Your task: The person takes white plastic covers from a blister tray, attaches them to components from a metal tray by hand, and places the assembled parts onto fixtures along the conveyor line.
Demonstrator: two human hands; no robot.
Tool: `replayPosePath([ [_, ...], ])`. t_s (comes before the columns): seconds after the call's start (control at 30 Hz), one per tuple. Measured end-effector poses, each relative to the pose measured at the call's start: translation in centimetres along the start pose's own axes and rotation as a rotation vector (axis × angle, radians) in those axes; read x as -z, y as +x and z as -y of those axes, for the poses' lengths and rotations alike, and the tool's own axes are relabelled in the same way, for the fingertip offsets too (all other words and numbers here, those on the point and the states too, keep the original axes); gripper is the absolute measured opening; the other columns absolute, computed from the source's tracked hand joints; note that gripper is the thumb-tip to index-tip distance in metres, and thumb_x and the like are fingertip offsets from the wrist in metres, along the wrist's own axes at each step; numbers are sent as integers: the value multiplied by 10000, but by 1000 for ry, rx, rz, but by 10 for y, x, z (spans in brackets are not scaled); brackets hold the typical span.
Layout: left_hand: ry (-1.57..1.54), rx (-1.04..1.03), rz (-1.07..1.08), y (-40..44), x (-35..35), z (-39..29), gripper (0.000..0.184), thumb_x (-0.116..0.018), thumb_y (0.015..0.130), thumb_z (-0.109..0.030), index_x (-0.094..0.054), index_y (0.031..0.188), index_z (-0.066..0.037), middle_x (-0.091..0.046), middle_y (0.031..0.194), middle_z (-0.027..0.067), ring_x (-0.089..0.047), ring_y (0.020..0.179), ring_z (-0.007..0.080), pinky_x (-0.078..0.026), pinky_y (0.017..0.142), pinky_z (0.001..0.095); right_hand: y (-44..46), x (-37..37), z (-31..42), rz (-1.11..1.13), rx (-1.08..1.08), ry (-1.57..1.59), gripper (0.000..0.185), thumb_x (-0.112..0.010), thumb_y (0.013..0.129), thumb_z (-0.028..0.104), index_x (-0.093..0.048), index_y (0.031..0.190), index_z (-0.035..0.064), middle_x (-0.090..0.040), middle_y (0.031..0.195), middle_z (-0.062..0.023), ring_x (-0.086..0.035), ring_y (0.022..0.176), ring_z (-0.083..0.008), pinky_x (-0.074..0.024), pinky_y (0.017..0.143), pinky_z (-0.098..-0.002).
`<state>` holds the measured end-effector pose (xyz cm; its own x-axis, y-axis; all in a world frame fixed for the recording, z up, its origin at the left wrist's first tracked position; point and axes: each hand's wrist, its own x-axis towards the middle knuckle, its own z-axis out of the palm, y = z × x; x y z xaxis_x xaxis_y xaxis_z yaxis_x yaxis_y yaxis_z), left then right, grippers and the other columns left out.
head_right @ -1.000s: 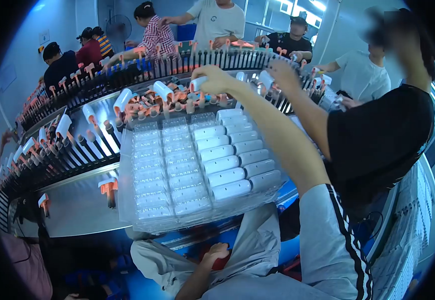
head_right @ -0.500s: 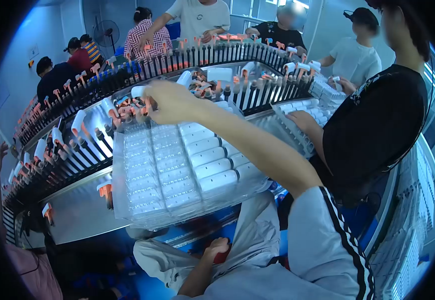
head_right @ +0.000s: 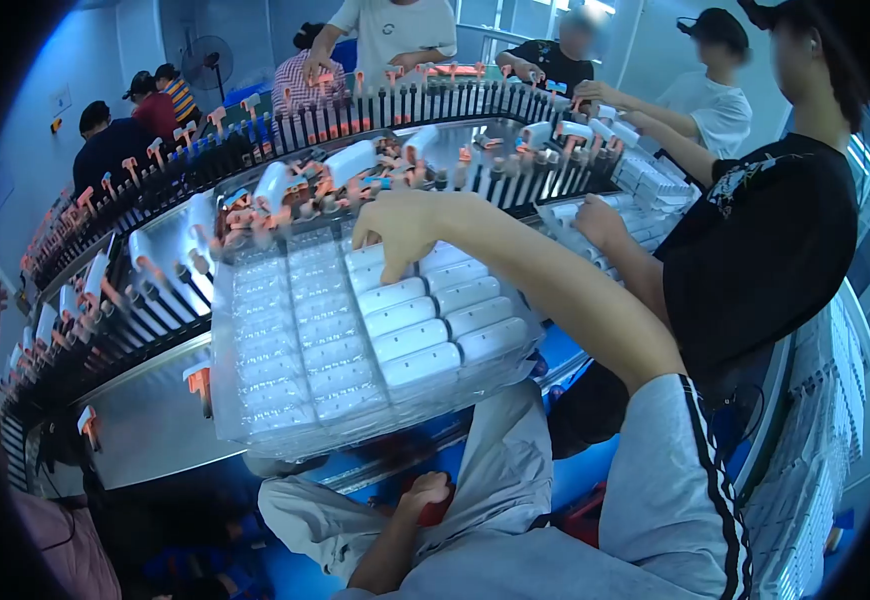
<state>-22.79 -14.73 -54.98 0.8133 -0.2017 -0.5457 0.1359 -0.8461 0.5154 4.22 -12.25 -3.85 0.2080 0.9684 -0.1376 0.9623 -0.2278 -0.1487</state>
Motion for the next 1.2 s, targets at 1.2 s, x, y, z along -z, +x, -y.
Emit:
replayPosePath([
  [1.2, 64, 50, 89, 0, -1, -2, 300, -462, 881, -126, -678, 1081, -67, -648, 1163, 220, -616, 1101, 378, -496, 942, 467, -6, -41, -42, -32, 282, 2108, 570, -378, 997, 410, -388, 1432, 43, -511, 1339, -271, -575, 1156, -463, -508, 924, -562],
])
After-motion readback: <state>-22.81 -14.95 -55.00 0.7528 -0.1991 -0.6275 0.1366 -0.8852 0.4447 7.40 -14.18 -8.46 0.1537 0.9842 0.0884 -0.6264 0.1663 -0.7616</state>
